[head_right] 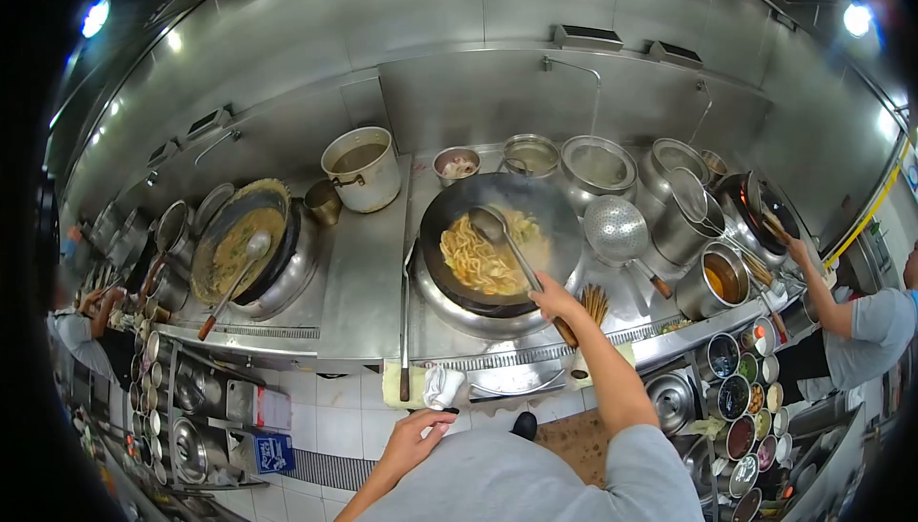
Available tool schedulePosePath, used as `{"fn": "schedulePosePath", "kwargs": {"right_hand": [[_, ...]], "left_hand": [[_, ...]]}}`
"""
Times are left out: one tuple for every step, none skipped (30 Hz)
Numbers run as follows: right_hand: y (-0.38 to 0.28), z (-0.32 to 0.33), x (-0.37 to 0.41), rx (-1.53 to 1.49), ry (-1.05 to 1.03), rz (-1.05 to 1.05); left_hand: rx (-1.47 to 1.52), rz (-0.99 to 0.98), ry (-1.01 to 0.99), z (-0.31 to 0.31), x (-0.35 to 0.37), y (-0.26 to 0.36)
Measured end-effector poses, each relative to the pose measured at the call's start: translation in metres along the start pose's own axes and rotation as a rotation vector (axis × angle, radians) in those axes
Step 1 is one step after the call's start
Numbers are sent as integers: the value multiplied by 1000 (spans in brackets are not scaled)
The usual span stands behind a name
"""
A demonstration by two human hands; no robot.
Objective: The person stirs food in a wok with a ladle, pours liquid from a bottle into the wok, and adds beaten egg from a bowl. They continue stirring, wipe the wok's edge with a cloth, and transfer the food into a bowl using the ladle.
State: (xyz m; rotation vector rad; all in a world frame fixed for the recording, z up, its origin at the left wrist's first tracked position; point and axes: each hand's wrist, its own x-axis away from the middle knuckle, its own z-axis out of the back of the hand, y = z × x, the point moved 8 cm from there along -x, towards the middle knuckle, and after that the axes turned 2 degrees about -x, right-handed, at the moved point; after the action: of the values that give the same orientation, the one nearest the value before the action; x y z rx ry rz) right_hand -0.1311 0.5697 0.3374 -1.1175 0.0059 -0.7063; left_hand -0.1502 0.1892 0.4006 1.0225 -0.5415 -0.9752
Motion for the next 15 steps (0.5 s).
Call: {"fn": "schedulePosePath", "kwargs": {"right_hand": [[1, 2, -9, 42, 54, 2], [16, 0, -21, 38, 57, 1], [31, 9, -34, 313, 232, 60], [37, 15, -35, 589, 403, 120], [29, 14, -18, 589, 398, 121], [30, 18, 4, 567, 381, 39], [26, 20, 25, 546, 362, -40], [33, 20, 38, 552, 349, -34], [40, 19, 51, 607, 331, 40], [38, 15, 62, 658, 311, 114], [24, 17, 75, 657, 297, 115], [11, 17, 86, 413, 153, 48], [6, 12, 89, 167, 13, -21], [6, 14, 79, 160, 7, -27], [13, 9, 65, -21, -65, -50]], "left_hand": [[-2, -3, -3, -1, -2, 2], [-33, -34, -9, -3, -3, 6], [-64, -63, -15, -3, -2, 9], [-66, -60, -16, -2, -1, 9], [-57, -28, -18, 0, 1, 7], [-48, 5, -15, 2, 2, 4], [-45, 13, -5, 5, 4, 1], [-13, 42, 18, 8, 7, -5], [19, 73, 42, 11, 12, -10], [22, 89, 50, 12, 14, -12], [39, 98, 46, 13, 14, -12], [54, 105, 39, 14, 14, -12], [45, 66, 42, 12, 12, -10], [42, 75, 36, 11, 9, -9], [39, 66, 0, 7, 4, -5]]}}
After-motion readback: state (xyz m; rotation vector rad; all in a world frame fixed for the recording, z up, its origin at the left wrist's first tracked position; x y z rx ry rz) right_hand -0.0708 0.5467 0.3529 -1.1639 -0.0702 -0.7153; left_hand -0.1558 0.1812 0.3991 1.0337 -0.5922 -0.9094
